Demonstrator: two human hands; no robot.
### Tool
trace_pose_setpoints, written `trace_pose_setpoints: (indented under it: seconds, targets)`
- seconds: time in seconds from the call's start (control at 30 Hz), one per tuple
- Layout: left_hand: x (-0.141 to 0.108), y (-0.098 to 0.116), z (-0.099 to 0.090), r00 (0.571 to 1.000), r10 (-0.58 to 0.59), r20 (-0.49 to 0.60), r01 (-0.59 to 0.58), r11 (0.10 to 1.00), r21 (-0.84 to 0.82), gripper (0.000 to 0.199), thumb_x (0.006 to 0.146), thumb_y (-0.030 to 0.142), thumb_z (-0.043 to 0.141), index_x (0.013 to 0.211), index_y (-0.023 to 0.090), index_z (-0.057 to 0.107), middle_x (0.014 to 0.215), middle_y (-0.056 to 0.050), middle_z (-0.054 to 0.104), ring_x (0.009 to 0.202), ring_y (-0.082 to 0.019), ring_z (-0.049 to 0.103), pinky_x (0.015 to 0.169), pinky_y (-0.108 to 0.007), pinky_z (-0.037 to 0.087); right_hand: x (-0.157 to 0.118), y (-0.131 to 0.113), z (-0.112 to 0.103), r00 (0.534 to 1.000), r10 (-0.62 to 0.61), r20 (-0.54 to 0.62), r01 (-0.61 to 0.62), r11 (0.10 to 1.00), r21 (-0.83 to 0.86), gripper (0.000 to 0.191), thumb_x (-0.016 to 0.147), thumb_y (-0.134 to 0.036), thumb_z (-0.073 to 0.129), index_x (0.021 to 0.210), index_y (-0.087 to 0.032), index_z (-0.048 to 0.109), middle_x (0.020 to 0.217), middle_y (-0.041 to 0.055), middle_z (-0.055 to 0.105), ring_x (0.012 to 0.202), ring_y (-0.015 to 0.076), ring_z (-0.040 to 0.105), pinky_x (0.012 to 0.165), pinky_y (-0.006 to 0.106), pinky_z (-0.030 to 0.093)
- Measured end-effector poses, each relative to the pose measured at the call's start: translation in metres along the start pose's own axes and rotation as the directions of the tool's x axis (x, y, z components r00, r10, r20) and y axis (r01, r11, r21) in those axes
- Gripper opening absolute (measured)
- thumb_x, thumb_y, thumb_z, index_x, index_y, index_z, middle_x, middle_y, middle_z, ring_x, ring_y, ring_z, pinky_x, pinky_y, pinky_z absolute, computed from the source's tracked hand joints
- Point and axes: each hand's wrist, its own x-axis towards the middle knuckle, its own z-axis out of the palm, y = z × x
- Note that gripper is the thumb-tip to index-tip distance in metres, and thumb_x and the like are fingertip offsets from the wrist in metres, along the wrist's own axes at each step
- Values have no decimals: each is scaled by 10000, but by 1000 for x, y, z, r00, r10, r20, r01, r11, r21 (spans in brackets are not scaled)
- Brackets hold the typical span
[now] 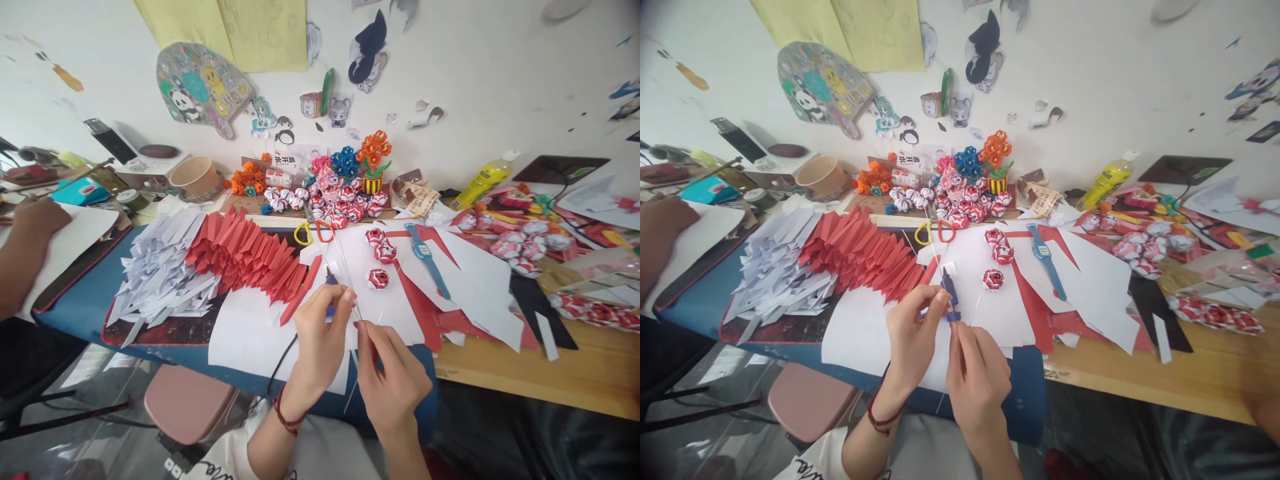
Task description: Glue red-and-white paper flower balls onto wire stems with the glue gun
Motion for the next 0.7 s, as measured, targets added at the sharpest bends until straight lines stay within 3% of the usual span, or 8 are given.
trace_pose_setpoints:
  seconds: [0.13, 0.3, 0.43, 0.57, 0.7]
  targets:
    - [12, 0, -2, 990, -10, -144, 11, 1000, 2, 210, 995, 296, 590, 825, 192, 654, 737, 5, 676, 668, -124, 606, 660, -244, 484, -8, -6, 4, 1000, 8, 3, -8, 999, 34, 215, 921, -1, 625, 1015, -188, 674, 690, 33, 700, 557, 138, 635, 560, 272, 487]
    - [30, 3, -9, 984, -64, -164, 33, 982, -186, 225, 988, 328, 605, 816, 192, 656, 716, 18, 641, 659, -112, 577, 644, -228, 473, -9, -10, 6, 993, 106, 41, -111, 985, 135, 204, 936, -5, 607, 990, -186, 685, 700, 31, 683, 567, 119, 598, 548, 258, 462]
    - [36, 0, -18, 990, -92, -105, 63, 965, -255, 234, 977, 299, 626, 775, 185, 652, 695, 28, 612, 665, -99, 559, 652, -209, 466, -4, -8, 4, 979, 186, 86, -199, 964, 175, 177, 955, -49, 599, 944, -192, 702, 670, 3, 633, 543, 101, 526, 512, 239, 427]
    - [33, -3, -28, 994, -88, -68, 63, 949, -308, 197, 961, 302, 666, 803, 183, 669, 729, 23, 623, 694, -99, 567, 680, -207, 473, -4, -6, 5, 981, 188, 54, -194, 967, 165, 155, 955, -59, 613, 914, -175, 708, 644, -10, 598, 521, 91, 481, 506, 230, 414]
    - [22, -2, -29, 983, -119, 139, 156, 941, -299, 169, 947, 308, 693, 837, 179, 696, 774, 2, 665, 714, -113, 593, 678, -227, 475, -5, -7, 7, 984, 170, 55, -177, 971, 162, 146, 954, -48, 618, 920, -162, 703, 650, -6, 601, 546, 90, 508, 518, 226, 408]
